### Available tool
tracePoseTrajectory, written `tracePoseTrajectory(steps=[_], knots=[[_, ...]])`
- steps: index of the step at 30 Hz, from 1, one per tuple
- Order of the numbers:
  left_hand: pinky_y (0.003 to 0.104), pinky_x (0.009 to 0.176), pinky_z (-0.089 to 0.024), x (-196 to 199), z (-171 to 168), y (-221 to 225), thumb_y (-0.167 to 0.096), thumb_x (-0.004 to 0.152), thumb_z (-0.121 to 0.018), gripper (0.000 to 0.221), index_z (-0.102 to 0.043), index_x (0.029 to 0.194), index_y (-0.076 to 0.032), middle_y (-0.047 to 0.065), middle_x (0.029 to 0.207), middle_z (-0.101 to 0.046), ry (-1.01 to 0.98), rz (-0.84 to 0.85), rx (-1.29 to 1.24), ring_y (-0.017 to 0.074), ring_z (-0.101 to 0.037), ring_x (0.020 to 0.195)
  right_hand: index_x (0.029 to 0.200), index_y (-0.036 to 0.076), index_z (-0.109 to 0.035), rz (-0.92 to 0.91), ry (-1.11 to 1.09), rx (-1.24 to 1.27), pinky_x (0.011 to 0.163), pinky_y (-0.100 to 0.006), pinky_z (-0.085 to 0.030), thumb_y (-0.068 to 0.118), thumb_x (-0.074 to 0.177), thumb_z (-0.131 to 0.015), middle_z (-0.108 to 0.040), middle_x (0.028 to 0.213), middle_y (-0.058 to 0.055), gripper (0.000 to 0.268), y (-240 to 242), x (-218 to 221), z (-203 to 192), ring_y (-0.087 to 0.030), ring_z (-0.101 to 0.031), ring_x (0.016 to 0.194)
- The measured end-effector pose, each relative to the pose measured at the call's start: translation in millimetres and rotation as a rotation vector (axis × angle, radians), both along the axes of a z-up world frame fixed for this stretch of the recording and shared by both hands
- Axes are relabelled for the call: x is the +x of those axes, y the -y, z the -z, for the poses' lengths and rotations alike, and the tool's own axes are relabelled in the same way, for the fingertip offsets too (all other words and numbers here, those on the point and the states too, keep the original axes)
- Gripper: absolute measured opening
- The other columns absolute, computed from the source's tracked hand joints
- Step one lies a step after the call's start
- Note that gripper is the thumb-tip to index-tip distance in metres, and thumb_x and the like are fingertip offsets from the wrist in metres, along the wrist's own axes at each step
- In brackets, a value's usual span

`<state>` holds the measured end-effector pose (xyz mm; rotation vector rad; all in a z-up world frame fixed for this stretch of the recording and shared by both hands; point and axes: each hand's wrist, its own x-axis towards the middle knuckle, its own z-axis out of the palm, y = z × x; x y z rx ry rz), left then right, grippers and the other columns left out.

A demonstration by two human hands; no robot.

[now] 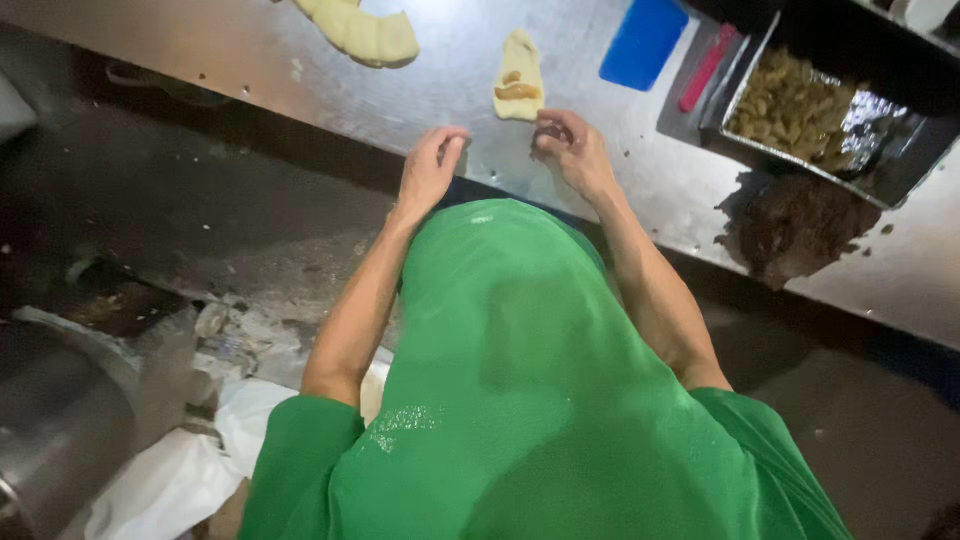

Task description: The person flattens pieces of dough by hand on a metal table, adds filling from a container, and rolls the dough into small cylinders, occasionally using a blue plastic scraper to adjust or move the dough.

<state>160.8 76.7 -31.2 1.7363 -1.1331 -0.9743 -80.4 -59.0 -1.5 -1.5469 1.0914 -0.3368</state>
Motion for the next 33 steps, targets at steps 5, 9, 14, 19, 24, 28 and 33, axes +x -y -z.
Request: tracePoseTrajectory(steps=[5,9,14,19,24,28,33], knots=[[0.036,0.086,-0.056,18.5,14.7,17.3,-0.025,0.105,-0.062,0.028,-0.068,0.125,-0.006,0.013,0.118,-0.07,-0.041,0.091,-0.076,0.0266,-0.07,0.101,0.107,0.001,-0.073,0.128,-0.126,0.099,0.063,-0.029,-0.049,0.022,0.107,-0.062,-0.071,0.084,-0.003,0.023,11.9,40.5,-10.5,-0.012,-0.061,0.07],[0.034,0.085,-0.056,22.0,11.4,44.5,-0.026,0.103,-0.067,0.035,-0.065,0.131,-0.006,0.014,0.119,-0.069,-0.057,0.137,-0.079,0.0245,-0.07,0.098,0.107,0.002,-0.072,0.071,-0.049,-0.082,0.066,-0.025,-0.051,0.02,0.106,-0.063,-0.075,0.089,-0.003,0.02,21.1,57.5,-11.2,-0.009,-0.063,0.074],[0.031,0.08,-0.056,14.0,-14.1,83.4,-0.023,0.093,-0.076,0.044,-0.061,0.13,-0.006,0.01,0.113,-0.069,-0.207,0.175,-0.131,0.0204,-0.068,0.09,0.115,0.004,-0.062,0.168,0.212,0.112,0.068,-0.025,-0.053,0.017,0.102,-0.068,-0.071,0.087,-0.003,0.019,20.1,68.9,-16.5,-0.009,-0.064,0.076],[0.031,0.081,-0.054,10.7,-18.8,106.1,-0.016,0.095,-0.075,0.021,-0.072,0.113,-0.006,0.007,0.103,-0.072,-0.21,0.183,-0.202,0.0189,-0.069,0.09,0.106,0.0,-0.069,0.238,0.129,0.156,0.067,-0.026,-0.049,0.018,0.108,-0.063,-0.071,0.087,-0.004,0.02,27.9,64.3,-8.5,-0.01,-0.06,0.074],[0.033,0.088,-0.058,12.0,4.8,105.2,-0.014,0.095,-0.073,0.024,-0.07,0.117,-0.006,0.009,0.113,-0.069,-0.183,0.234,-0.252,0.0227,-0.07,0.099,0.115,0.0,-0.069,0.113,0.066,-0.032,0.073,-0.027,-0.054,0.007,0.097,-0.067,-0.072,0.092,-0.005,0.019,40.4,55.7,5.7,-0.011,-0.065,0.082],[0.042,0.099,-0.052,12.2,32.3,108.8,-0.014,0.095,-0.076,0.03,-0.069,0.123,-0.008,0.009,0.123,-0.066,0.117,0.214,-0.225,0.0305,-0.062,0.113,0.109,0.0,-0.07,-0.096,-0.049,-0.32,0.083,-0.03,-0.057,0.0,0.096,-0.067,-0.071,0.103,-0.013,0.014,48.4,58.6,19.4,-0.019,-0.072,0.093],[0.046,0.097,-0.046,8.3,45.4,119.8,-0.02,0.084,-0.082,0.051,-0.065,0.13,-0.004,0.012,0.127,-0.06,0.367,0.307,-0.357,0.036,-0.055,0.113,0.117,0.001,-0.069,-0.154,-0.07,-0.471,0.088,-0.04,-0.052,0.011,0.09,-0.071,-0.061,0.105,-0.015,0.028,49.6,60.2,24.3,-0.03,-0.061,0.099]])
